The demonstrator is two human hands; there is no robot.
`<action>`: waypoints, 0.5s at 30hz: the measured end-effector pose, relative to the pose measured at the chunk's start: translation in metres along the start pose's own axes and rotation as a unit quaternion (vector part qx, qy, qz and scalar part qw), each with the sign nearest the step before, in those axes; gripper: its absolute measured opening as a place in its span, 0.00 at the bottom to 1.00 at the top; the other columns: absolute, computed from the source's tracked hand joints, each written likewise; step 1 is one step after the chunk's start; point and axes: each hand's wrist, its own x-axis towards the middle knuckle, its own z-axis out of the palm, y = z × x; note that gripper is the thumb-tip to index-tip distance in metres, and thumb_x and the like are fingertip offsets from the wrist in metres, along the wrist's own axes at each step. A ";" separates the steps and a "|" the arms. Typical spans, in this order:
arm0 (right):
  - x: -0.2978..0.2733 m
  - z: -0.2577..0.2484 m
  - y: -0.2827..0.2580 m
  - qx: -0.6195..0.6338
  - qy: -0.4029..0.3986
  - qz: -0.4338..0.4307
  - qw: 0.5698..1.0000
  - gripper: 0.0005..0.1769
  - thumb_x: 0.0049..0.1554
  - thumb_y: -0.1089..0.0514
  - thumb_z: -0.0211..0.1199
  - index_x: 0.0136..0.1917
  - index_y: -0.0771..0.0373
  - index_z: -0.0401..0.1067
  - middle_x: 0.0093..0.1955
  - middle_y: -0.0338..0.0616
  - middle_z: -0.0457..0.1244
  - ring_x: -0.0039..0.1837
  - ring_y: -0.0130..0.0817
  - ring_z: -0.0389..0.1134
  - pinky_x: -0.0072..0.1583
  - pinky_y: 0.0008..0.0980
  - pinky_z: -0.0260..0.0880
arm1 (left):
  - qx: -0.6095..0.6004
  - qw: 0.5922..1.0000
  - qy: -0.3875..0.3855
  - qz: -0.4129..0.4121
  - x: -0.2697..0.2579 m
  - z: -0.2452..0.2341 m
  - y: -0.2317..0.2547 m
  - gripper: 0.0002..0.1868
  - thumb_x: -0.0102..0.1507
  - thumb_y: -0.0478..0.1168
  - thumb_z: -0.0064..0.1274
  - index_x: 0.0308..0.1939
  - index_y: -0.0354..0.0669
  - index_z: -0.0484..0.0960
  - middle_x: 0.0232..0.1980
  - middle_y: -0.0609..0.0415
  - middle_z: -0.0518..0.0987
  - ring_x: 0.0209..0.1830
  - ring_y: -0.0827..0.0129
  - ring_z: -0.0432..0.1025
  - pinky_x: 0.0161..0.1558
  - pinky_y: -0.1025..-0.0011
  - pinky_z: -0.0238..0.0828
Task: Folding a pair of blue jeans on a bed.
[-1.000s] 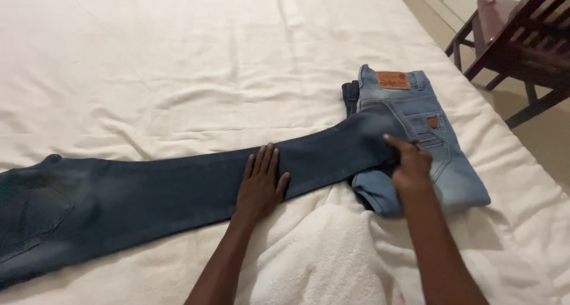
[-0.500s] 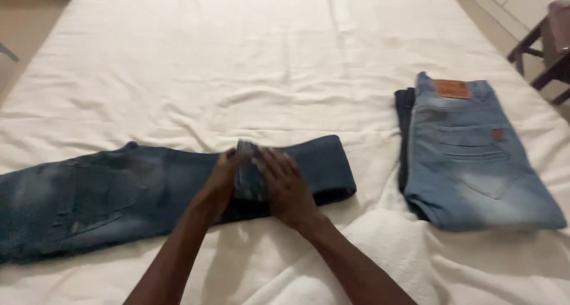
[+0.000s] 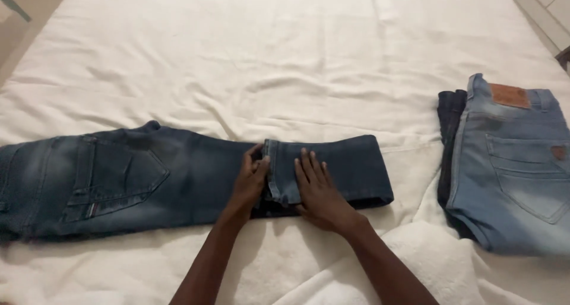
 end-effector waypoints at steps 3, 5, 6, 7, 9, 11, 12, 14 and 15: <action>0.007 -0.013 -0.007 0.000 -0.029 0.012 1.000 0.64 0.56 0.46 0.69 0.82 0.67 0.23 0.85 0.60 0.20 0.85 0.54 0.17 0.80 0.53 0.23 | 0.012 1.000 0.017 0.017 0.012 -0.003 -0.019 0.30 0.70 0.52 0.48 0.74 0.46 0.63 0.52 0.49 0.79 0.48 0.71 0.72 0.48 0.74 0.72; 0.010 -0.012 -0.009 -0.007 -0.029 0.005 1.000 0.64 0.55 0.45 0.69 0.81 0.67 0.23 0.85 0.60 0.20 0.85 0.54 0.17 0.80 0.54 0.23 | 0.029 0.999 0.013 0.017 0.011 -0.002 -0.017 0.30 0.70 0.52 0.47 0.74 0.46 0.64 0.53 0.49 0.80 0.48 0.71 0.73 0.48 0.74 0.72; 0.011 -0.011 -0.010 -0.013 -0.027 0.002 1.000 0.65 0.55 0.45 0.69 0.81 0.68 0.23 0.85 0.59 0.20 0.85 0.53 0.17 0.80 0.54 0.22 | 0.048 0.999 0.004 0.018 0.011 -0.002 -0.016 0.31 0.70 0.52 0.47 0.74 0.45 0.64 0.54 0.49 0.80 0.49 0.72 0.73 0.48 0.74 0.72; 0.012 -0.014 -0.013 -0.010 -0.030 -0.001 1.000 0.65 0.55 0.45 0.69 0.81 0.68 0.23 0.85 0.59 0.20 0.85 0.53 0.17 0.80 0.54 0.22 | 0.049 0.999 0.008 0.014 0.010 -0.002 -0.013 0.31 0.70 0.52 0.47 0.74 0.45 0.64 0.54 0.49 0.80 0.49 0.72 0.73 0.48 0.74 0.72; 0.013 -0.021 -0.018 0.009 -0.025 0.008 1.000 0.65 0.53 0.49 0.69 0.84 0.66 0.24 0.85 0.59 0.21 0.85 0.52 0.19 0.81 0.51 0.23 | -0.002 1.000 0.005 0.021 0.011 0.002 -0.007 0.31 0.69 0.53 0.49 0.73 0.43 0.66 0.56 0.51 0.82 0.50 0.74 0.75 0.48 0.75 0.74; 0.014 -0.014 -0.014 -0.020 -0.007 -0.009 1.000 0.62 0.54 0.52 0.67 0.83 0.68 0.26 0.86 0.59 0.23 0.86 0.51 0.21 0.81 0.51 0.24 | 0.014 1.000 0.015 -0.011 0.004 0.009 0.007 0.33 0.66 0.51 0.54 0.72 0.44 0.66 0.54 0.50 0.83 0.46 0.73 0.75 0.45 0.74 0.74; 0.014 -0.011 -0.012 -0.051 0.013 -0.024 0.998 0.59 0.54 0.56 0.66 0.82 0.70 0.28 0.86 0.60 0.25 0.86 0.51 0.23 0.81 0.51 0.25 | 0.029 0.998 0.024 -0.041 0.001 0.013 0.014 0.35 0.64 0.48 0.59 0.72 0.44 0.66 0.52 0.49 0.84 0.42 0.71 0.75 0.42 0.73 0.73; 0.015 -0.010 -0.013 -0.052 0.020 -0.024 0.998 0.57 0.53 0.58 0.64 0.82 0.70 0.30 0.86 0.60 0.26 0.86 0.50 0.24 0.81 0.50 0.26 | 0.028 0.999 0.029 -0.009 0.001 0.018 0.010 0.36 0.61 0.44 0.62 0.70 0.43 0.65 0.51 0.49 0.84 0.43 0.72 0.77 0.42 0.72 0.76; 0.016 -0.010 -0.014 -0.054 0.028 -0.022 0.998 0.55 0.53 0.61 0.63 0.82 0.70 0.32 0.86 0.60 0.28 0.86 0.49 0.25 0.81 0.49 0.27 | 0.028 0.999 0.032 0.024 0.000 0.019 0.008 0.37 0.59 0.40 0.64 0.69 0.41 0.64 0.50 0.50 0.84 0.43 0.72 0.79 0.42 0.72 0.78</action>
